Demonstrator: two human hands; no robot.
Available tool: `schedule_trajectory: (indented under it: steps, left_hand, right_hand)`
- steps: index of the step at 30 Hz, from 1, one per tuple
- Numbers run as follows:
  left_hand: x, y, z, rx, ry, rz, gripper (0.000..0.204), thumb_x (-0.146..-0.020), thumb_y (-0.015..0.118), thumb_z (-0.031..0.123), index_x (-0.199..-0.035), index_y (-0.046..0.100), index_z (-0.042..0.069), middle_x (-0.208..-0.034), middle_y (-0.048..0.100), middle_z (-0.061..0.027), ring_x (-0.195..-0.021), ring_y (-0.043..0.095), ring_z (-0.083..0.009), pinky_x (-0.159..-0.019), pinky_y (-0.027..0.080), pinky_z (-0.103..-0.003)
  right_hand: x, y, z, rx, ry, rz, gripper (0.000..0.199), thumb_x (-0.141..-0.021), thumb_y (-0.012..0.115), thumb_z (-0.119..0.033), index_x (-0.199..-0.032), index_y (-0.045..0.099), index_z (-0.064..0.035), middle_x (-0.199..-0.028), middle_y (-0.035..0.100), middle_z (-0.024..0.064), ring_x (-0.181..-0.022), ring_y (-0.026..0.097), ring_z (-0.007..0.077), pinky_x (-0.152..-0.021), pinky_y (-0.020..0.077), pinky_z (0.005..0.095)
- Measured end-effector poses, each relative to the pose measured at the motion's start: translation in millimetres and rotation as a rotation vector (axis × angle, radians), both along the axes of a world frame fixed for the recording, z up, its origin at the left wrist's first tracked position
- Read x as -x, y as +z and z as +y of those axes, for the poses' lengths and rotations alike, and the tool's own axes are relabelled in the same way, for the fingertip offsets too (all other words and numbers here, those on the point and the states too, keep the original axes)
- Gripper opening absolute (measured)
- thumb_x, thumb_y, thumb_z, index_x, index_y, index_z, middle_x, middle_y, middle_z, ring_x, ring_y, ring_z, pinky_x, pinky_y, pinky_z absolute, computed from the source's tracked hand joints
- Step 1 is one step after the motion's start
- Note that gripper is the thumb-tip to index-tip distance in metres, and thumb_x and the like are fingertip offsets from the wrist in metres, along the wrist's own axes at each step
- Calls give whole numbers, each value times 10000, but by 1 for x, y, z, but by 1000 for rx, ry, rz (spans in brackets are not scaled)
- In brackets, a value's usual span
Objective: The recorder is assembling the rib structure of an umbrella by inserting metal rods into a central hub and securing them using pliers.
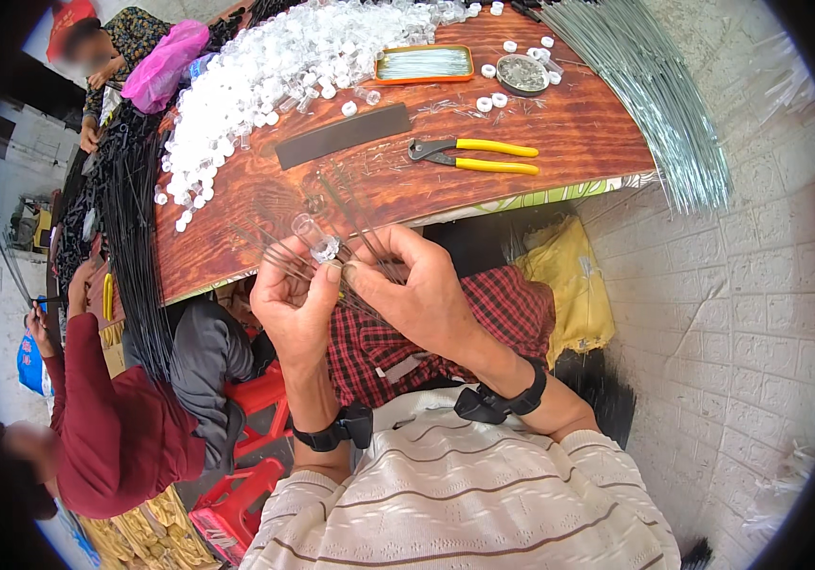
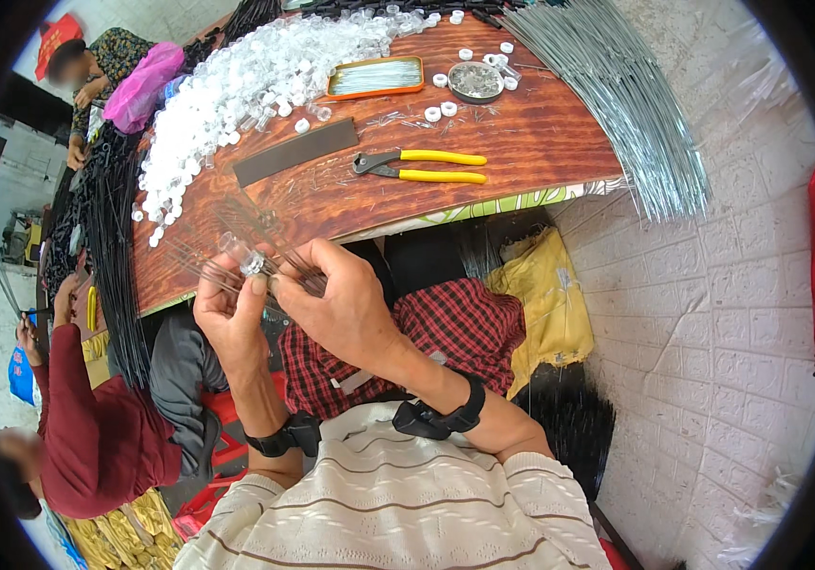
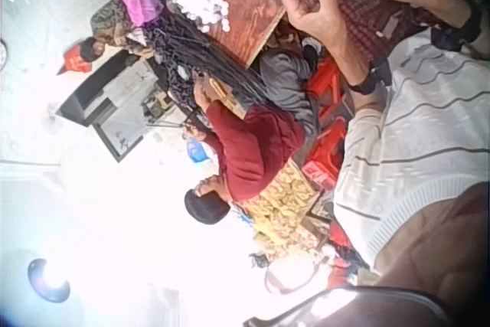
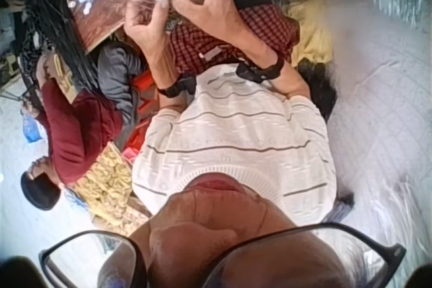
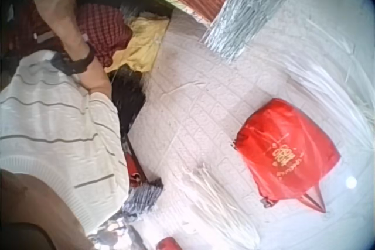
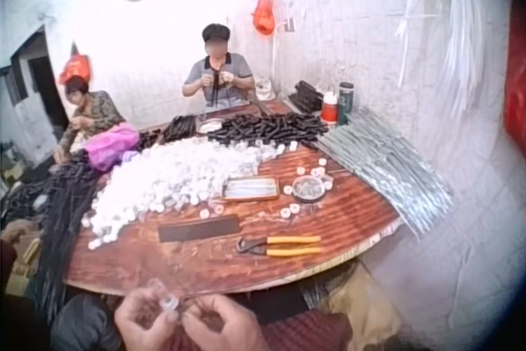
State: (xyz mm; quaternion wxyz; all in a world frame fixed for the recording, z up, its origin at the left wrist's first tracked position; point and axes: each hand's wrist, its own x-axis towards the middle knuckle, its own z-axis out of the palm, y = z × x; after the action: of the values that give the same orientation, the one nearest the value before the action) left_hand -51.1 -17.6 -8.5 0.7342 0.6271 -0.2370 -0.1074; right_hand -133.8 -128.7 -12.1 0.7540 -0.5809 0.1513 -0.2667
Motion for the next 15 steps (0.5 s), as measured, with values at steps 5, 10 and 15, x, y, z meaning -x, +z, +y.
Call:
schedule_trajectory:
  steps: [5,10,15]
  left_hand:
    - [-3,-6,-1,111,-67,53,357,-815,669,51,-1136,550,-51,-1055,639,-130,-934,621,-162,-873,478,-308]
    - [-3,-12,1,133,-64,60,402,-812,680,72,-1162,531,-59,-1043,636,-120,-937,619,-165,-871,476,-310]
    - [-13,-25,10,218,-147,62,435,-812,681,88,-1192,519,-51,-1069,638,-169,-855,642,-180,-781,521,-309]
  right_hand:
    - [3,1,1,355,-115,-14,165,-767,703,-87,-829,570,-11,-799,594,76,-722,594,213,-641,475,328]
    - [5,1,6,522,-262,-43,194,-725,718,-75,-833,560,-39,-873,569,80,-820,578,274,-678,471,353]
    - [8,3,10,561,-263,-63,201,-711,713,-72,-832,555,-51,-871,565,77,-807,559,283,-682,458,373]
